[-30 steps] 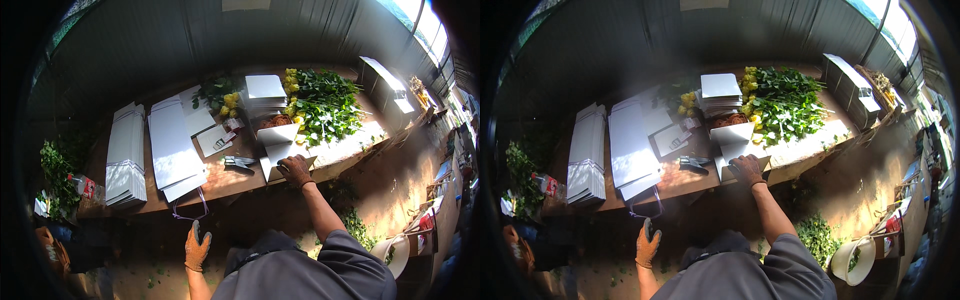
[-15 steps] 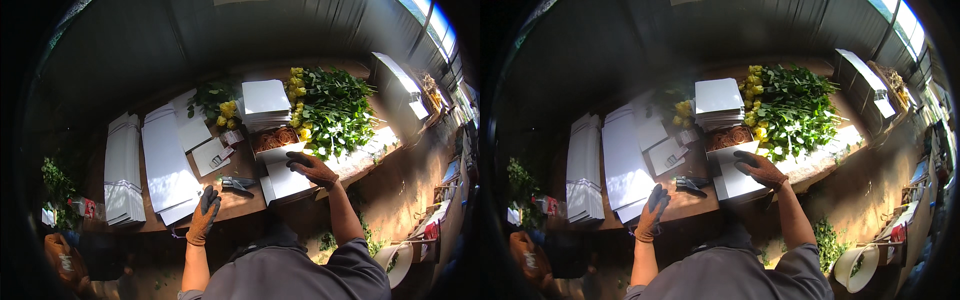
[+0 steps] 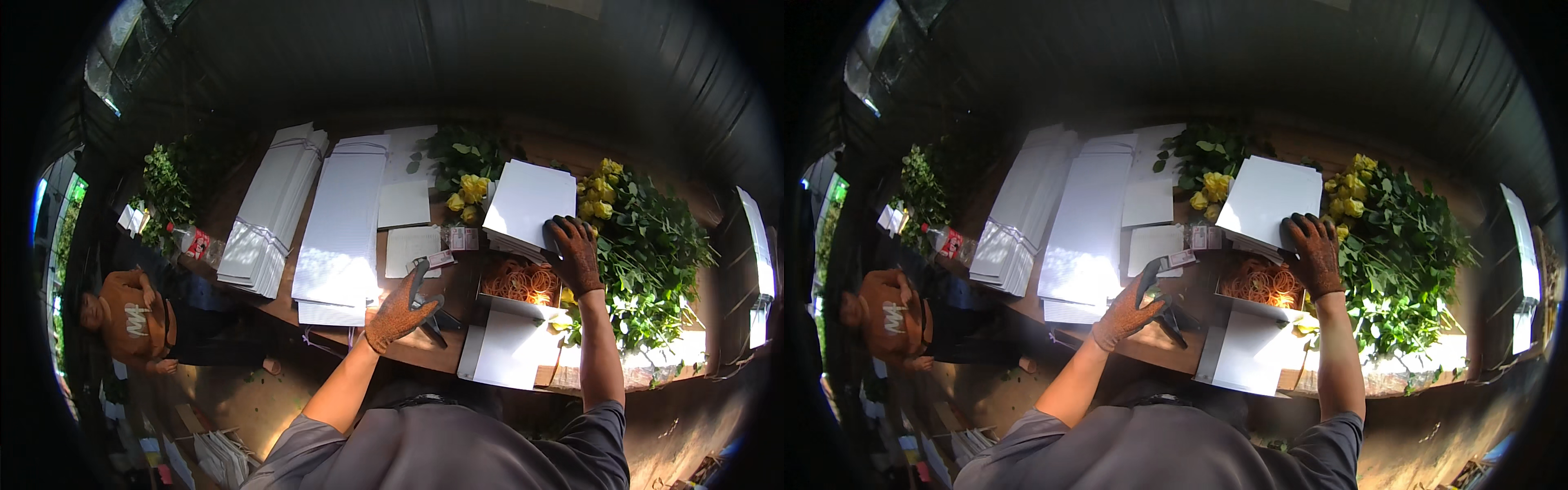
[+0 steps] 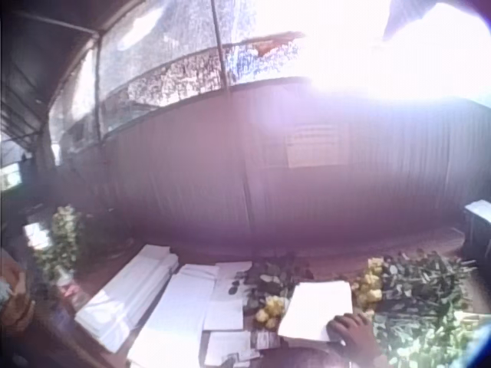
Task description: The person wraps bunches of yellow roses in white paper and secures them with a stapler. The person repeatedly picks up roses, places them on paper, folds the paper around the stems, and staples the bundle before moving to the next bunch.
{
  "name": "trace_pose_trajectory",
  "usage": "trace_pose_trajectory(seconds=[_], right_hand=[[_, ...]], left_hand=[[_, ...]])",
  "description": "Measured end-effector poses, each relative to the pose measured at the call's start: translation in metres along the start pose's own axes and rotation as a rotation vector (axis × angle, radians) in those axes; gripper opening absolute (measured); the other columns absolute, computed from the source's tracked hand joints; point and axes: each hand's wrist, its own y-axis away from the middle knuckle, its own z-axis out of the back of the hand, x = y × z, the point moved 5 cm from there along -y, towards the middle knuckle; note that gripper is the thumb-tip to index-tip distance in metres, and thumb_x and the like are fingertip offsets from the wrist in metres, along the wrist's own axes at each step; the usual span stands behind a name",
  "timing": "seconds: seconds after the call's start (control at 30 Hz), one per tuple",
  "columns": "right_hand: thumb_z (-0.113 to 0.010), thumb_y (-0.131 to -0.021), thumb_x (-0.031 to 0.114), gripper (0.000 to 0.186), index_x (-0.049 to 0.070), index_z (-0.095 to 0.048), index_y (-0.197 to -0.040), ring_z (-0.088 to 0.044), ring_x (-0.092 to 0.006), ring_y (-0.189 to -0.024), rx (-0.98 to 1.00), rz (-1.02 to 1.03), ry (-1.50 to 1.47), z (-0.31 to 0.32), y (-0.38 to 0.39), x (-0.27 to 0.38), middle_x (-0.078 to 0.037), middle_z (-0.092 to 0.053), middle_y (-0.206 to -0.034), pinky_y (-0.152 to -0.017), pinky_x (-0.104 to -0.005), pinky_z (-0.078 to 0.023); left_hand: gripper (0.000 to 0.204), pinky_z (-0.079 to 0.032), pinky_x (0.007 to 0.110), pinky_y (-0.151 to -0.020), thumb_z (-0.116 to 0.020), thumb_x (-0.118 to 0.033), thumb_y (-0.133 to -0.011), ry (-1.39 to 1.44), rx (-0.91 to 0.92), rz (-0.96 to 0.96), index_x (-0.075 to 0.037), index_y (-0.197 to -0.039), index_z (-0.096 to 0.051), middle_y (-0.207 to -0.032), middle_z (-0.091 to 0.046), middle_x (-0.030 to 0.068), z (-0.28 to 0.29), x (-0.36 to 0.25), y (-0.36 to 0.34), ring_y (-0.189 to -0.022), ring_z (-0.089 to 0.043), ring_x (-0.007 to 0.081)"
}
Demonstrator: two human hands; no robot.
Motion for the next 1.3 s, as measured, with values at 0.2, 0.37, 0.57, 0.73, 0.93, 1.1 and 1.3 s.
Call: trace_pose_trajectory(seconds=[0.2, 0.37, 0.57, 0.73, 0.93, 1.1, 1.3], right_hand=[[-0.063, -0.088, 0.002, 0.038, 0.009, -0.063, -0.126, -0.056, -0.036, -0.122, -0.29, 0.012, -0.122, 0.052, 0.01, 0.023, -0.015, -0.063, -0.127, -0.103, -0.0435, -0.044], [-0.05, -0.105, 0.027, 0.037, -0.003, -0.06, -0.124, -0.059, -0.0153, -0.094, -0.573, -0.398, -0.625, 0.064, 0.025, 0.02, -0.007, -0.066, -0.11, -0.084, -0.0323, -0.05], [-0.047, -0.106, 0.029, 0.04, -0.004, -0.059, -0.126, -0.058, -0.0213, -0.107, -0.285, -0.323, -0.822, -0.002, -0.013, 0.156, -0.014, -0.064, -0.119, -0.096, -0.0342, -0.045], [-0.048, -0.106, 0.028, 0.034, 0.001, -0.061, -0.121, -0.058, -0.0131, -0.078, -0.047, -0.415, -1.129, -0.061, -0.031, 0.302, -0.004, -0.062, -0.093, -0.072, -0.0264, -0.047], [-0.062, -0.095, 0.019, 0.048, -0.002, -0.046, -0.136, -0.067, -0.0184, -0.078, 0.169, -0.375, -1.092, -0.133, -0.011, 0.346, -0.013, -0.06, -0.105, -0.06, -0.031, -0.054], [-0.066, -0.088, 0.003, 0.058, 0.004, -0.042, -0.142, -0.069, -0.023, -0.081, 0.088, -0.057, -0.804, -0.165, 0.001, 0.342, -0.016, -0.062, -0.105, -0.062, -0.0316, -0.057], [-0.059, -0.095, 0.021, 0.043, -0.008, -0.05, -0.126, -0.062, -0.0329, -0.093, 0.076, 0.058, -0.731, -0.202, -0.005, 0.356, -0.017, -0.065, -0.103, -0.084, -0.0402, -0.049]], left_hand=[[0.114, -0.023, 0.054, -0.116, -0.074, -0.065, -0.072, -0.793, -0.19, 0.283, -0.01, -0.156, -0.019, -0.155, -0.024, 0.0299, 0.129, 0.119, 0.076, -0.144, -0.024, 0.0456], [0.124, -0.014, 0.058, -0.118, -0.076, -0.069, -0.066, -1.008, -0.149, 0.543, -0.014, -0.158, -0.014, -0.159, -0.015, 0.0277, 0.229, 0.188, 0.113, -0.148, -0.014, 0.0442], [0.122, -0.012, 0.057, -0.119, -0.072, -0.072, -0.068, -0.994, -0.06, 0.507, -0.016, -0.159, -0.013, -0.161, -0.013, 0.0242, 0.264, 0.242, 0.137, -0.15, -0.01, 0.0413], [0.119, -0.018, 0.057, -0.117, -0.076, -0.068, -0.065, -1.014, -0.479, 0.566, -0.01, -0.155, -0.025, -0.157, -0.026, 0.0251, 0.365, 0.277, 0.162, -0.145, -0.023, 0.0419], [0.085, -0.031, 0.051, -0.109, -0.082, -0.041, -0.072, -1.224, -0.251, 0.467, -0.014, -0.144, -0.045, -0.127, -0.055, 0.0122, 0.379, 0.295, 0.183, -0.119, -0.051, 0.0297], [0.067, -0.035, 0.047, -0.108, -0.083, -0.028, -0.072, -1.243, -0.429, 0.16, -0.022, -0.133, -0.057, -0.122, -0.06, 0.0123, 0.402, 0.246, 0.2, -0.121, -0.054, 0.0314], [0.019, -0.054, 0.042, -0.079, -0.064, -0.022, -0.086, -1.099, -0.061, 0.313, -0.023, -0.104, -0.067, -0.096, -0.071, 0.0051, 0.402, 0.232, 0.191, -0.094, -0.068, 0.0292]])
